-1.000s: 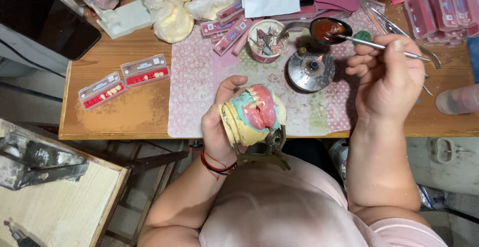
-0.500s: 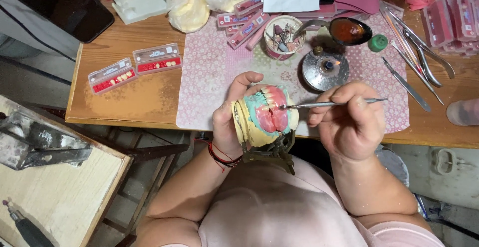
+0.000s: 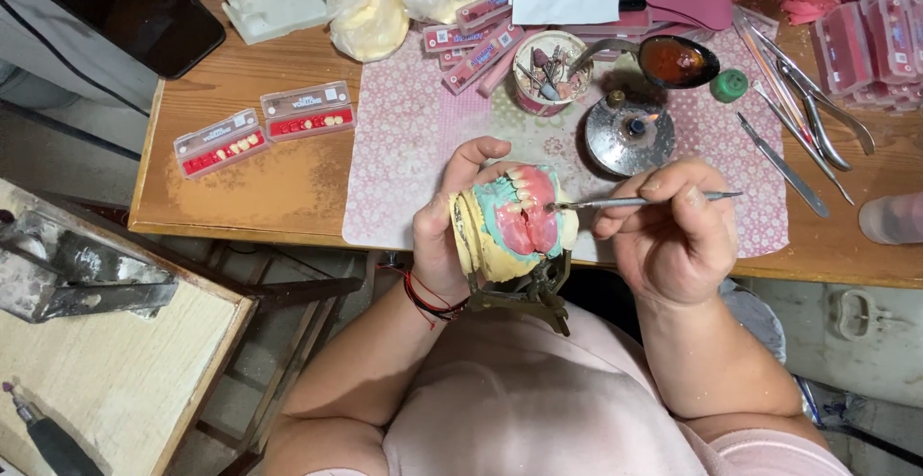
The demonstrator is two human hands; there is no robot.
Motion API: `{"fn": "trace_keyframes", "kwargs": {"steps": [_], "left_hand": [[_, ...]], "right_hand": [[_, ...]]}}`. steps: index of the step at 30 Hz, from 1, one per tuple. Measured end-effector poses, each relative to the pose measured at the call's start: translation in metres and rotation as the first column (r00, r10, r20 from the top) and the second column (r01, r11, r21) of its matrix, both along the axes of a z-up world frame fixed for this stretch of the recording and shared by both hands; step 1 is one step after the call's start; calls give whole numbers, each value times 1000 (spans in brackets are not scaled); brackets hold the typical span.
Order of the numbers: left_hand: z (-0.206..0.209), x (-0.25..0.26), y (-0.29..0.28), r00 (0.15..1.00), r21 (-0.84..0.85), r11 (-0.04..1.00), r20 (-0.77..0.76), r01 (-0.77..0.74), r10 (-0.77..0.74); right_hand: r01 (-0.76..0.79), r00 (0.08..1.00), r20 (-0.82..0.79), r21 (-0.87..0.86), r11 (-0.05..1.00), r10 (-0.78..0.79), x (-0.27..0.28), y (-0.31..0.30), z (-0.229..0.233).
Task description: Refining the wax model of a set of dentures using a dental probe and heat source to shape the gingival areas.
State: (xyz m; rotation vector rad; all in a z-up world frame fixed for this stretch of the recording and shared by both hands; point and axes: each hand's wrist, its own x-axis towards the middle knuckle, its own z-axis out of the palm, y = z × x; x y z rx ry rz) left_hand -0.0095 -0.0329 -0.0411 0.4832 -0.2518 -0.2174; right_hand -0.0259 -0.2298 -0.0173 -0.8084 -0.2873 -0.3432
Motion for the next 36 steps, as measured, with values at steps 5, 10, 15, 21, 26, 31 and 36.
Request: {"fn": "trace_keyframes", "kwargs": {"steps": [5,10,15,21,26,31,36], "left_hand": [[4,-2,1,1000,-7,1000,-5,7,-8],[4,-2,0,1000,-11,1000,-5,9,-9],[13,-3,9,997,-49,996,28,76,-75],[10,0,6,996,-9,997,28,82,-81],[20,-1,4,997,105,992,-15,76,-74],[32,5,6,996,171,981,-26,87,-83],[27,12,5,995,186,978,-41,93,-87]], "right_hand": [[11,1000,-14,1,1000,-11,3,-6,-6],[33,999,-22,-11,999,-33,2,-9,-8],[125,975,-164,-141,982,-147,2,-25,12],[327,814,-370,-346,880,-448,28,-52,29],[323,812,-364,-372,870,-457,29,-55,24],[339,805,-355,-381,860,-475,29,-54,25],[360,800,-348,-372,856,-488,30,-54,25]]}}
